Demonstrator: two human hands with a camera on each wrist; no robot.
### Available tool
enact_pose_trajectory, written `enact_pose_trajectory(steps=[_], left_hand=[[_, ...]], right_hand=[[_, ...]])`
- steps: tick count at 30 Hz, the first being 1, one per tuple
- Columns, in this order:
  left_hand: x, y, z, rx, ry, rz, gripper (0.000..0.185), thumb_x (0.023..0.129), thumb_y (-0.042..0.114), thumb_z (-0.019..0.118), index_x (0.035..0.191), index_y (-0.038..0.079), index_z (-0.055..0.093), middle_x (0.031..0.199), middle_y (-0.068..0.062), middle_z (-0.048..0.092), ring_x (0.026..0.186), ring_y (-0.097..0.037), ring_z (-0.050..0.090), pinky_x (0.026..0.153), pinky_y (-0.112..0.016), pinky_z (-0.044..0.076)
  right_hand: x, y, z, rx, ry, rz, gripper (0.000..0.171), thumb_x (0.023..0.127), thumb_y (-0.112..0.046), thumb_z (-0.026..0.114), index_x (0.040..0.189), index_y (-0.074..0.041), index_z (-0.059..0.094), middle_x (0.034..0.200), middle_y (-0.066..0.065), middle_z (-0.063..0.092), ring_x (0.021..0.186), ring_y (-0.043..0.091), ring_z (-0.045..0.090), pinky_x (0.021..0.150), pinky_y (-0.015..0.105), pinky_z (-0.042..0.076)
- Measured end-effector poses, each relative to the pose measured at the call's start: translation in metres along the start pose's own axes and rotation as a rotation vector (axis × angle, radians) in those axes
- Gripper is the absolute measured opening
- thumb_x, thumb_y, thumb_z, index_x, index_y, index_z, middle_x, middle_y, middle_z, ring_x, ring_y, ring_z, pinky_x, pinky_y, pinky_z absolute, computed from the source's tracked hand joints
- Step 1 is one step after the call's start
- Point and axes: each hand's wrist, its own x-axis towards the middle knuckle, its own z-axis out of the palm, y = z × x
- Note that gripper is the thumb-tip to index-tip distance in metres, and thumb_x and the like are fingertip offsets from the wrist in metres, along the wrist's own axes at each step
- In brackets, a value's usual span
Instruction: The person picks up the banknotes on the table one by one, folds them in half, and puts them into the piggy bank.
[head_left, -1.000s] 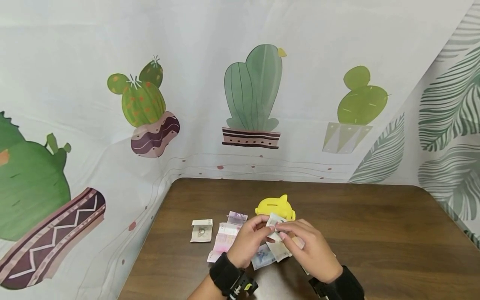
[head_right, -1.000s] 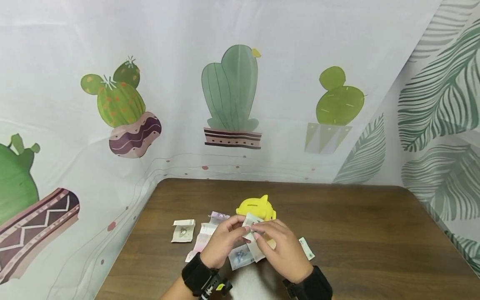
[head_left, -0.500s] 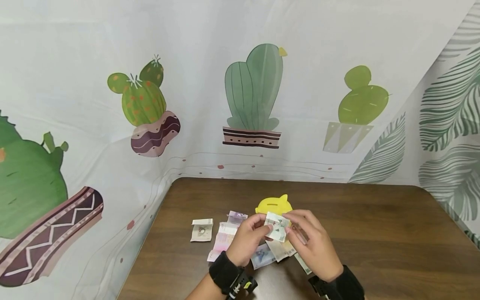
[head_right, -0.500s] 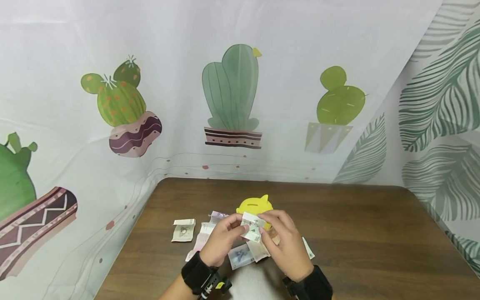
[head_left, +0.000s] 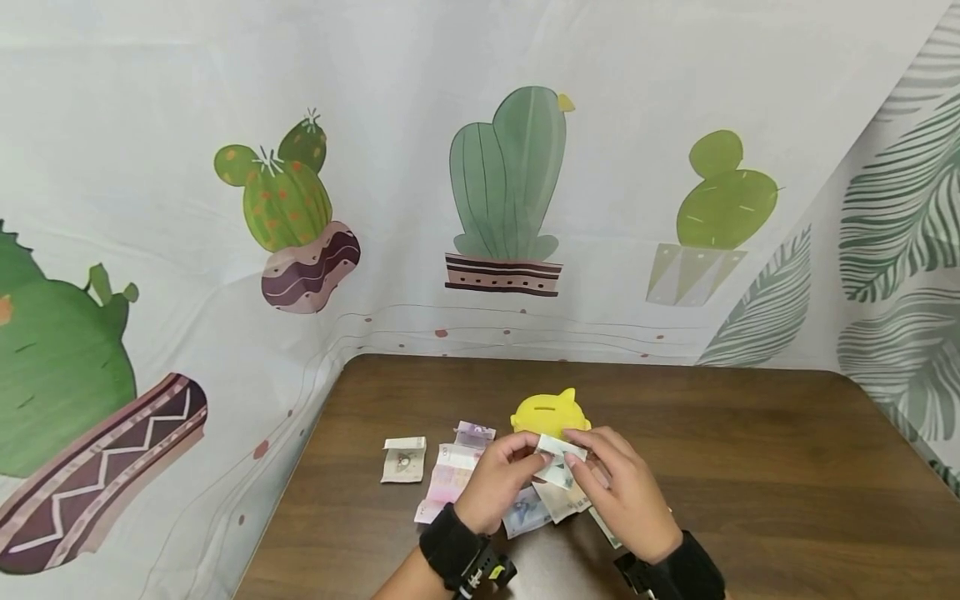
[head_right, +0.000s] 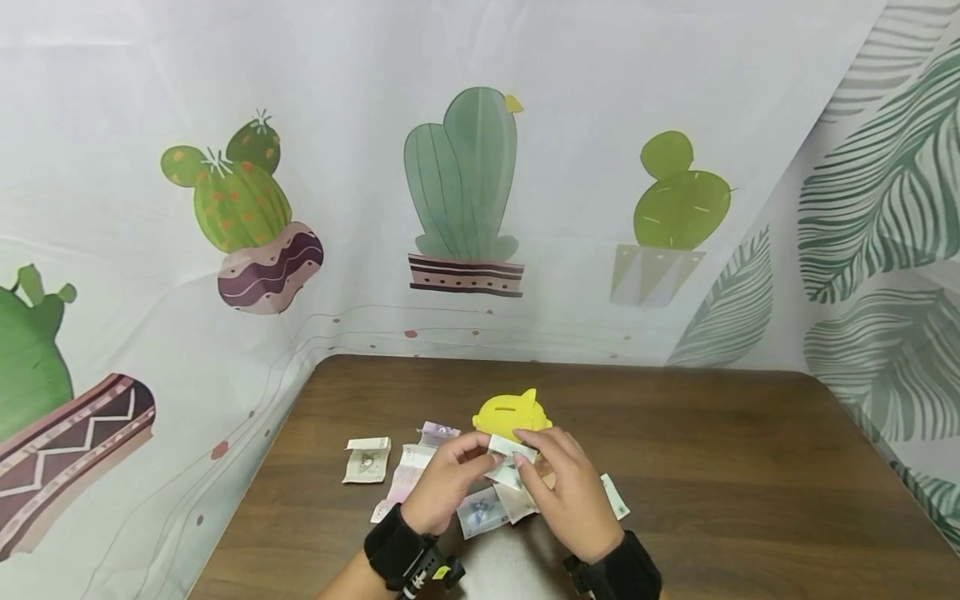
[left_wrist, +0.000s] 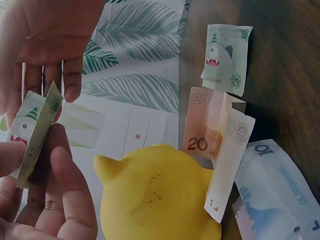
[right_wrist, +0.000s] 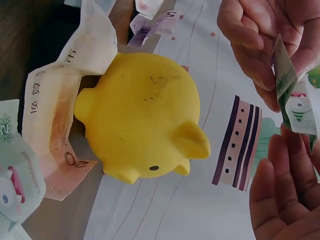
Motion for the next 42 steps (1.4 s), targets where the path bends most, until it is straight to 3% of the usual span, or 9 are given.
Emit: enact_pose_trajectory(steps=[6,14,23,30,42], left_hand=[[-0.0004,-0.0011,0.0005,-0.008,-0.017,-0.001,0.03,0.097,0.005,0.059,0.122,-0.01,0.064,0.104,-0.001,0.067,0.091,-0.008,0.062,0.078,-0.024,0.058],[0.0004,-0.0016,0.0003,-0.113,-0.052,-0.04,0.035,0.106,0.014,0.046,0.123,-0.014,0.059,0.105,-0.004,0.069,0.087,-0.011,0.07,0.078,-0.028,0.061],[0.0006,0.0011,0.0009,-0.158,-0.057,-0.052,0.047,0.107,0.029,0.047,0.12,-0.014,0.061,0.101,-0.005,0.074,0.087,-0.012,0.073,0.082,-0.031,0.062],[-0.0001,0.0028,0.0016,-0.158,-0.062,-0.052,0.045,0.107,0.026,0.046,0.121,-0.015,0.06,0.101,-0.003,0.073,0.087,-0.012,0.073,0.082,-0.03,0.062],[0.0,0.0032,0.0008,-0.147,-0.077,-0.049,0.044,0.107,0.025,0.049,0.13,-0.011,0.058,0.113,-0.01,0.071,0.092,-0.014,0.073,0.09,-0.035,0.06]], right_hand=[[0.0009,0.0011,0.0011,0.008,0.044,-0.066,0.027,0.088,0.0,0.074,0.107,-0.018,0.072,0.104,-0.011,0.064,0.087,0.007,0.058,0.077,0.012,0.045],[0.0002,0.0026,0.0015,0.026,0.035,-0.071,0.021,0.088,-0.001,0.074,0.101,-0.018,0.071,0.104,-0.008,0.064,0.097,0.006,0.059,0.081,0.019,0.05],[0.0002,0.0034,0.0025,0.041,0.019,-0.084,0.022,0.085,0.001,0.076,0.098,-0.016,0.073,0.108,-0.004,0.065,0.103,0.008,0.059,0.085,0.013,0.048],[0.0009,0.0037,0.0049,0.013,0.041,-0.132,0.026,0.081,0.004,0.078,0.096,-0.016,0.073,0.108,0.0,0.065,0.101,0.013,0.06,0.087,0.011,0.044],[-0.0007,0.0076,0.0072,-0.047,0.028,-0.098,0.024,0.081,0.001,0.079,0.096,-0.017,0.074,0.108,-0.005,0.066,0.102,0.011,0.06,0.091,0.009,0.042]])
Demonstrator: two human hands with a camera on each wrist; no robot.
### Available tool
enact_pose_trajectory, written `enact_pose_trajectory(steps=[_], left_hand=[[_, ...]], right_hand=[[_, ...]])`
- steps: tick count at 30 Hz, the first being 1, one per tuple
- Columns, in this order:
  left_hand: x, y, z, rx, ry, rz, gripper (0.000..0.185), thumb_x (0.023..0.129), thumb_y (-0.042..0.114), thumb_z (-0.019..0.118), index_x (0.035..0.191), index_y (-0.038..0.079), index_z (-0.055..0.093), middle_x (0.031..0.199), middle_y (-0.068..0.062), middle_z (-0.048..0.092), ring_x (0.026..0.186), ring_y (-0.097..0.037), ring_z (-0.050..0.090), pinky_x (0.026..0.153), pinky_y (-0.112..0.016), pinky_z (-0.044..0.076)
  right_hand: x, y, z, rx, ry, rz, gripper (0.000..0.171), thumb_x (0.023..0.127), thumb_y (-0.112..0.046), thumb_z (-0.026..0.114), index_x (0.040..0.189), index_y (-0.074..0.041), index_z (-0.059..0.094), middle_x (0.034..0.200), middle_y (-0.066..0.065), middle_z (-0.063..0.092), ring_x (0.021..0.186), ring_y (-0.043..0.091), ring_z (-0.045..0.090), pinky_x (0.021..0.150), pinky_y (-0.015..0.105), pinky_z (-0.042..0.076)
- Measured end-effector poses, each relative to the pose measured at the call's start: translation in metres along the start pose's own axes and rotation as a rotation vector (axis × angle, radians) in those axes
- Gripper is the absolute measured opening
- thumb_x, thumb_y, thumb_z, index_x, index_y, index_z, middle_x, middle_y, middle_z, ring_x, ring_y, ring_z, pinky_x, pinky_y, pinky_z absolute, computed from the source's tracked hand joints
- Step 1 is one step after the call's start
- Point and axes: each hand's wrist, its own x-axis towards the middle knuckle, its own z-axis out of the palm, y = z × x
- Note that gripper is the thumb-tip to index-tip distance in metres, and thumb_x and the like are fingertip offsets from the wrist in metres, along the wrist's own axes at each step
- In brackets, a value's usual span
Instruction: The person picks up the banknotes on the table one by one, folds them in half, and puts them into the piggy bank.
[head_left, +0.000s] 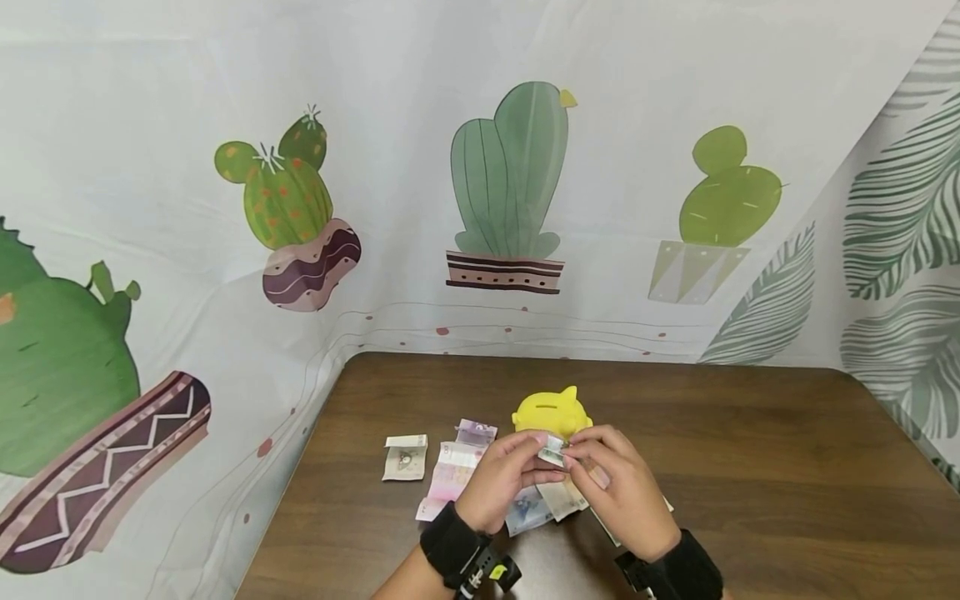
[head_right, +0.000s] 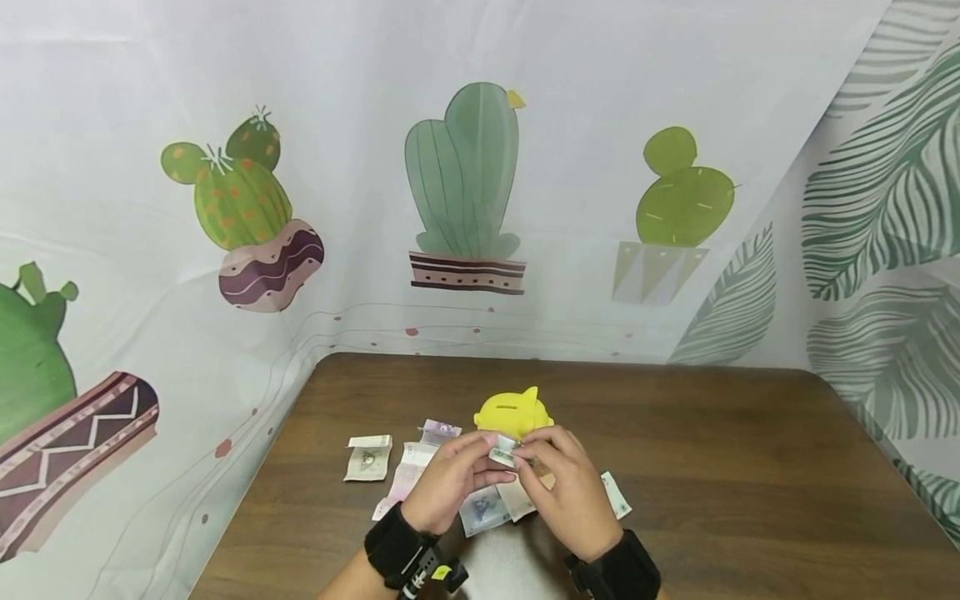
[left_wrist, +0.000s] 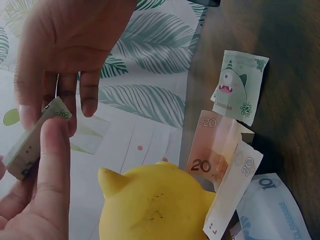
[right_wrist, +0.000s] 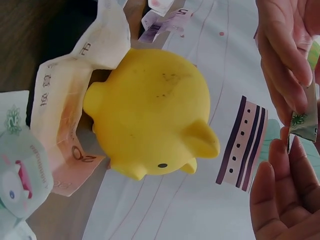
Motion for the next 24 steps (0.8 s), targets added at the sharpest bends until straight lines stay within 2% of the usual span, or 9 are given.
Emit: enact_pose_trajectory(steps=[4,11,17,24], left_hand=[[0.0012,-0.0005,-0.0003,-0.023,0.008,-0.006,0.042,0.105,0.021,0.052,0.134,-0.009,0.056,0.118,-0.012,0.069,0.092,-0.014,0.073,0.092,-0.034,0.06],[0.0035,-0.0026,-0.0026,-0.065,0.013,-0.024,0.038,0.102,0.016,0.056,0.129,-0.01,0.057,0.112,-0.011,0.07,0.094,-0.015,0.073,0.093,-0.033,0.059],[0.0046,-0.0053,-0.0044,-0.079,-0.007,-0.02,0.037,0.099,0.008,0.056,0.13,-0.012,0.055,0.112,-0.011,0.07,0.095,-0.015,0.074,0.094,-0.035,0.059],[0.0045,-0.0059,-0.0053,-0.049,-0.035,-0.021,0.045,0.09,-0.007,0.064,0.133,-0.01,0.053,0.116,-0.012,0.071,0.099,-0.012,0.072,0.094,-0.031,0.058]], right_hand=[[-0.0011,0.0006,0.0006,-0.043,-0.036,0.019,0.022,0.083,-0.005,0.08,0.1,-0.017,0.075,0.11,-0.006,0.065,0.105,0.01,0.06,0.09,0.015,0.046],[-0.0014,0.0004,0.0013,-0.096,-0.096,0.053,0.023,0.084,-0.013,0.082,0.105,-0.017,0.073,0.114,-0.007,0.064,0.109,0.01,0.059,0.088,0.033,0.055],[-0.0013,0.0021,0.0008,-0.113,-0.131,0.058,0.023,0.085,-0.014,0.081,0.108,-0.016,0.074,0.116,-0.005,0.064,0.112,0.012,0.06,0.089,0.038,0.057],[-0.0019,0.0041,0.0003,-0.099,-0.14,0.078,0.022,0.087,-0.013,0.08,0.108,-0.016,0.074,0.118,-0.005,0.064,0.113,0.013,0.06,0.089,0.038,0.056]])
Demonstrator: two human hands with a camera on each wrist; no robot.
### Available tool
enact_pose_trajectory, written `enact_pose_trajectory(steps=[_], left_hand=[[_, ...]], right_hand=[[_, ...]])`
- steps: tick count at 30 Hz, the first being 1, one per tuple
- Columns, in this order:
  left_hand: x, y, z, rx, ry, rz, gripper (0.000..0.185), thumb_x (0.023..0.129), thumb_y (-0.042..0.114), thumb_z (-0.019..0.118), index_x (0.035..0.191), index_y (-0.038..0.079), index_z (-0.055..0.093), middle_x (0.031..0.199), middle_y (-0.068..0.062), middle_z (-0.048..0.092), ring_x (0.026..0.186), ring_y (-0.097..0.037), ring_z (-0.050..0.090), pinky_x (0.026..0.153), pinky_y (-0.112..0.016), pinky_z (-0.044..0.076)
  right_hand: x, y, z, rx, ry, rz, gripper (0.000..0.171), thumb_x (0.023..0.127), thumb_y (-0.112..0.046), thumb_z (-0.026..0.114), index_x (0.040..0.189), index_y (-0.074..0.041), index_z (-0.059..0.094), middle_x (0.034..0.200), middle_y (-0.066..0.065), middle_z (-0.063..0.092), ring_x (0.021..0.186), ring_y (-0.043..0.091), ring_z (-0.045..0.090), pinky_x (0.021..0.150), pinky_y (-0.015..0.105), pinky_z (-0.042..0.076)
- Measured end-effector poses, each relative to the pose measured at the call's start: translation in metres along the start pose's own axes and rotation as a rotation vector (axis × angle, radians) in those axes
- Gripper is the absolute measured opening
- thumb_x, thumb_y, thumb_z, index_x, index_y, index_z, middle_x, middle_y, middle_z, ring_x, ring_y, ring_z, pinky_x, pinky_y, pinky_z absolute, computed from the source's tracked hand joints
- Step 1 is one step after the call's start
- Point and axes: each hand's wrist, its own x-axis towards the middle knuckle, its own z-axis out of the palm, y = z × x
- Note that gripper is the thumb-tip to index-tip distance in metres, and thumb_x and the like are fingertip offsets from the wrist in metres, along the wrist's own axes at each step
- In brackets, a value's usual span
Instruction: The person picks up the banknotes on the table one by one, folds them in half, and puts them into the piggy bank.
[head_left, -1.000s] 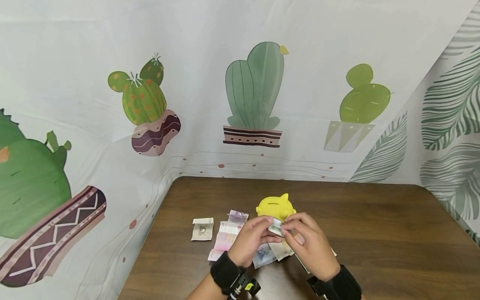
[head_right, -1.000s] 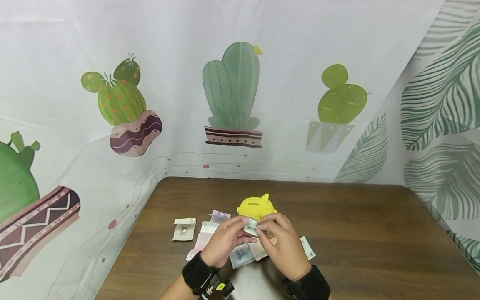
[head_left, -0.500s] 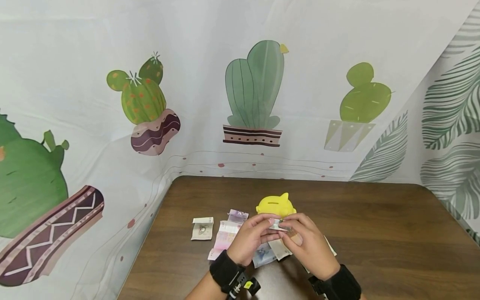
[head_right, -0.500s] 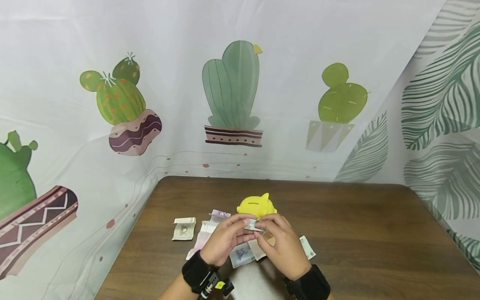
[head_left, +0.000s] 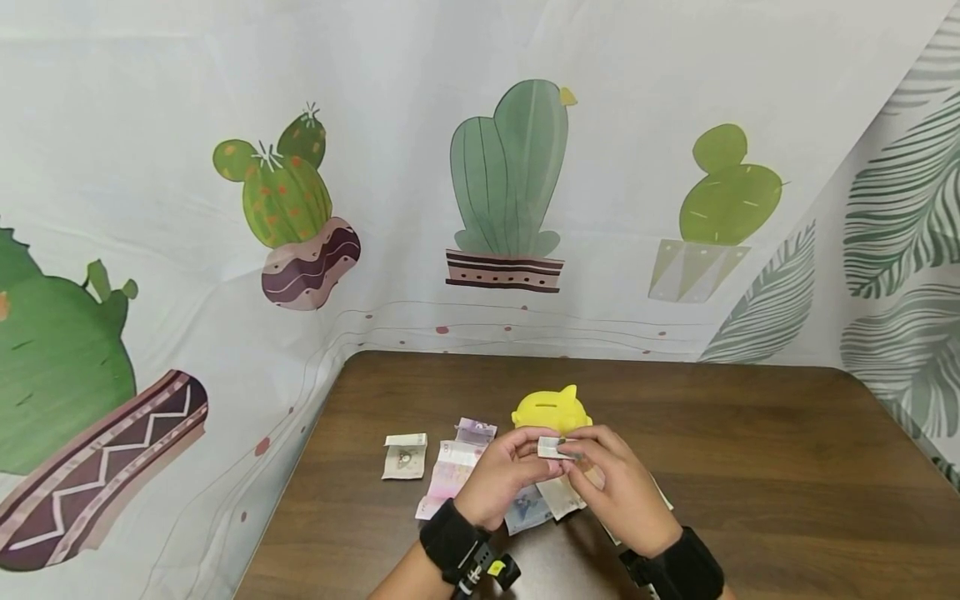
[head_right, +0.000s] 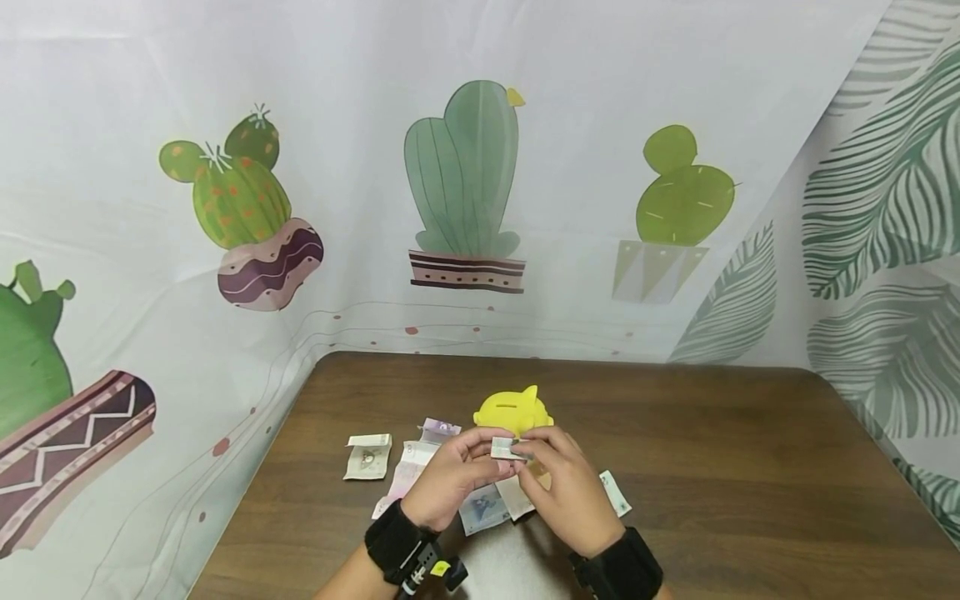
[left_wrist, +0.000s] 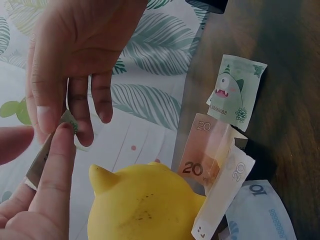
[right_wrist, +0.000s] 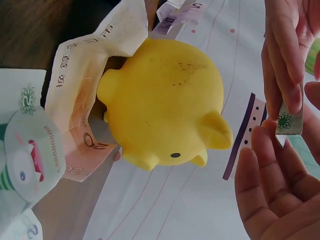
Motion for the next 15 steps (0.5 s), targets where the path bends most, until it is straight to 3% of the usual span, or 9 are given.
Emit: enact_pose_trajectory(steps=[15], left_hand=[[-0.0014,0.0011,0.0006,-0.002,0.013,0.001,0.039,0.095,-0.002,0.061,0.132,-0.011,0.054,0.116,-0.016,0.071,0.098,-0.015,0.074,0.089,-0.032,0.06]], right_hand=[[-0.0009,-0.0007,0.0001,0.042,0.008,0.008,0.023,0.09,-0.007,0.073,0.109,-0.02,0.072,0.119,-0.005,0.063,0.11,0.01,0.061,0.084,0.03,0.056]])
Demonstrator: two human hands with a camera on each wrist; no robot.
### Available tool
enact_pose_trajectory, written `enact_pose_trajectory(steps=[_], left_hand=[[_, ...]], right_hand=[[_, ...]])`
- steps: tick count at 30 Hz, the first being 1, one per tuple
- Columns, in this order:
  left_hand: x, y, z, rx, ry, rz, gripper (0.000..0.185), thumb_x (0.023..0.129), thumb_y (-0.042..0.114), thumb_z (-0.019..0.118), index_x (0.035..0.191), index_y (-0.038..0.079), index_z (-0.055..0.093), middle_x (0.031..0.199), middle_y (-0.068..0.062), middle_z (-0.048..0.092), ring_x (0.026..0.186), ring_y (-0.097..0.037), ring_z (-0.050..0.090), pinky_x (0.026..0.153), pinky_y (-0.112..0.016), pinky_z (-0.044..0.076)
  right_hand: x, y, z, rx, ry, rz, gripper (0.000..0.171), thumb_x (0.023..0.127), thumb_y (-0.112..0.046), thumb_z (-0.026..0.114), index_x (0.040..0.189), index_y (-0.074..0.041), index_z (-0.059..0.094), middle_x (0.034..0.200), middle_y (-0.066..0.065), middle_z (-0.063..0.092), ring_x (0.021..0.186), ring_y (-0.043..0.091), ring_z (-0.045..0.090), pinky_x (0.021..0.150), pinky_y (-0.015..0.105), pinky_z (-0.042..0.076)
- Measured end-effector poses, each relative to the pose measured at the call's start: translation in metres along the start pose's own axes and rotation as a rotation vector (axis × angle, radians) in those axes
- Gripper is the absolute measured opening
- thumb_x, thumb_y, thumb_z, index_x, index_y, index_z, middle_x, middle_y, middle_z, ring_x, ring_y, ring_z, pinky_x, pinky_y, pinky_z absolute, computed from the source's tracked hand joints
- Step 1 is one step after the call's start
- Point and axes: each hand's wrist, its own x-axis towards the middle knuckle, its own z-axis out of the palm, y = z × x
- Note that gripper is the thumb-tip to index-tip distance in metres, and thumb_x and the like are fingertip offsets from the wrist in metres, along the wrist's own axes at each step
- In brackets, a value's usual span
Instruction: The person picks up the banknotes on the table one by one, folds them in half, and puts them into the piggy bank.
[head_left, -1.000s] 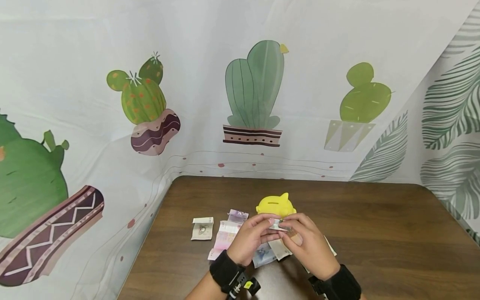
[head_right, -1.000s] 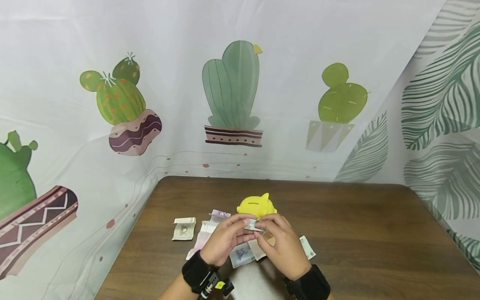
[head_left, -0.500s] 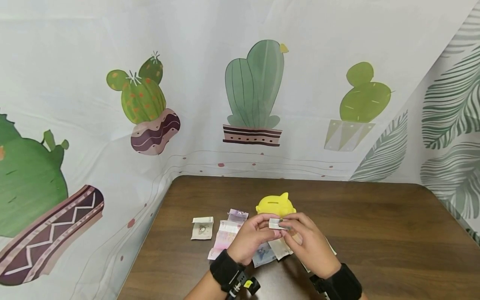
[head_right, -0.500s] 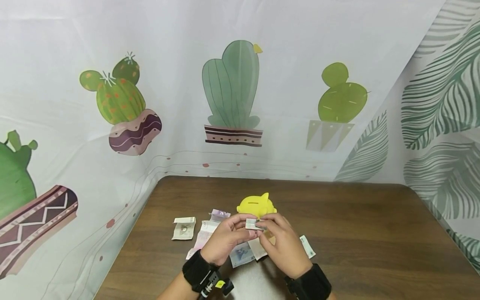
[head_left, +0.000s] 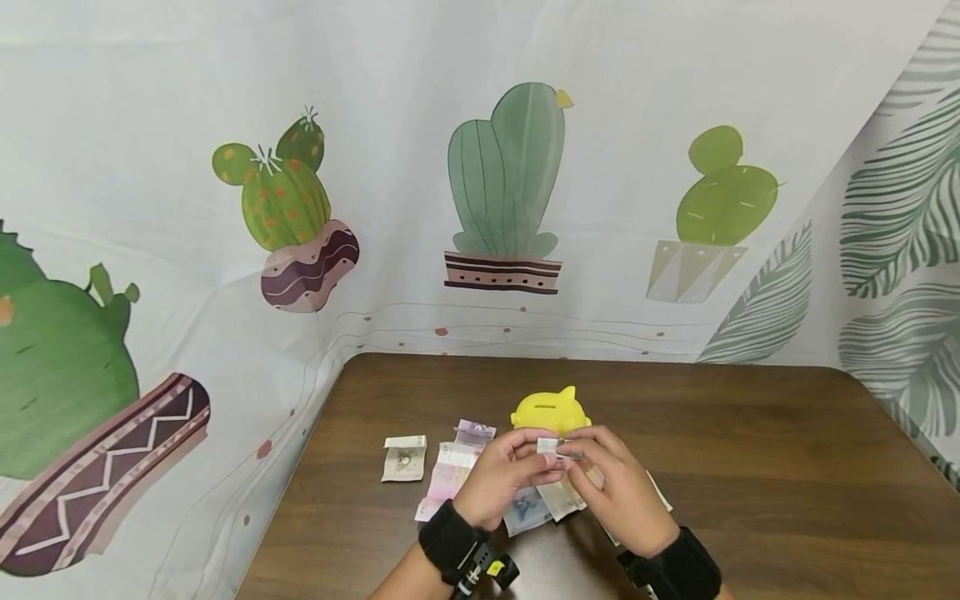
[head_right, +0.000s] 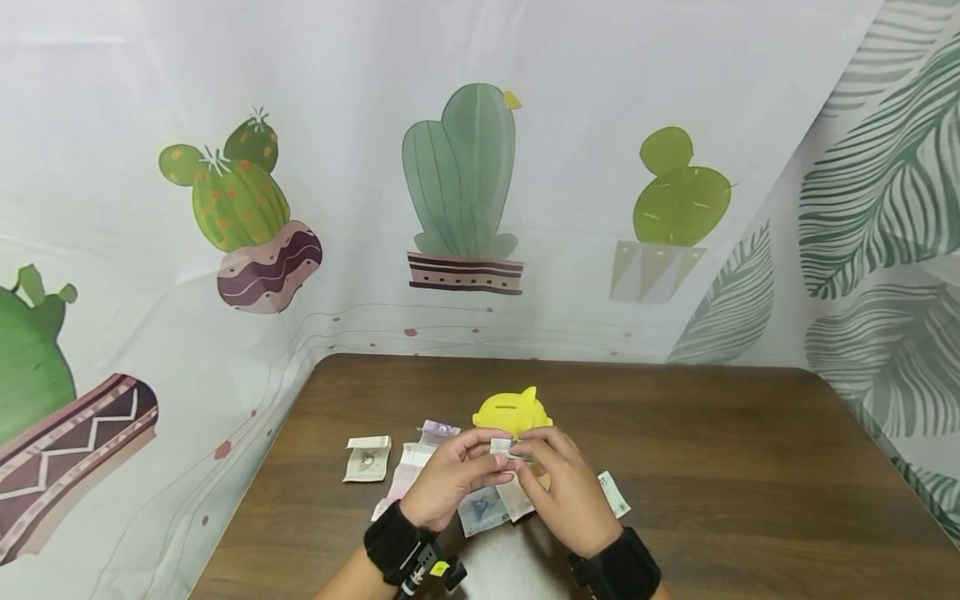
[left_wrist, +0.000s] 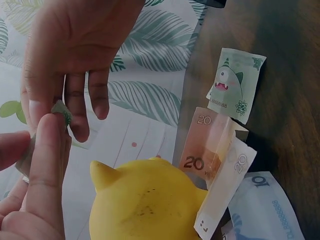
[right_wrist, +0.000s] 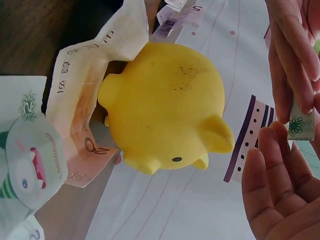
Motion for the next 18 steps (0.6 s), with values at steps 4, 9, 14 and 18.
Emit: enact_pose_trajectory(steps=[4,9,14,18], left_hand=[[-0.001,-0.0001,0.0001,-0.003,0.002,0.0,0.039,0.097,0.002,0.06,0.133,-0.011,0.053,0.113,-0.013,0.073,0.098,-0.016,0.074,0.089,-0.032,0.06],[-0.0007,-0.0001,-0.0002,-0.002,0.017,-0.007,0.037,0.098,0.005,0.061,0.131,-0.01,0.055,0.109,-0.009,0.073,0.095,-0.015,0.075,0.088,-0.033,0.061],[-0.0003,0.0,-0.0006,-0.004,0.033,0.002,0.036,0.098,0.006,0.061,0.13,-0.01,0.056,0.106,-0.008,0.074,0.092,-0.014,0.075,0.087,-0.033,0.061],[0.0003,-0.0004,-0.001,-0.005,0.035,0.002,0.035,0.099,0.007,0.06,0.129,-0.01,0.056,0.105,-0.005,0.074,0.092,-0.014,0.075,0.086,-0.033,0.061]], right_hand=[[-0.0002,0.0006,0.0002,0.018,0.007,-0.013,0.024,0.091,-0.006,0.072,0.111,-0.019,0.071,0.119,-0.006,0.063,0.11,0.01,0.061,0.082,0.03,0.057],[-0.0007,0.0018,0.0005,0.061,-0.002,-0.021,0.035,0.091,-0.005,0.072,0.123,-0.017,0.067,0.121,-0.005,0.062,0.101,0.006,0.06,0.078,0.031,0.058],[-0.0006,0.002,0.0003,0.038,0.007,-0.03,0.047,0.088,-0.009,0.077,0.132,-0.017,0.062,0.118,-0.006,0.062,0.096,0.002,0.058,0.079,0.03,0.057],[-0.0002,0.0024,0.0,0.017,0.02,-0.044,0.045,0.087,-0.008,0.078,0.129,-0.016,0.063,0.112,-0.008,0.063,0.093,0.0,0.058,0.078,0.028,0.057]])
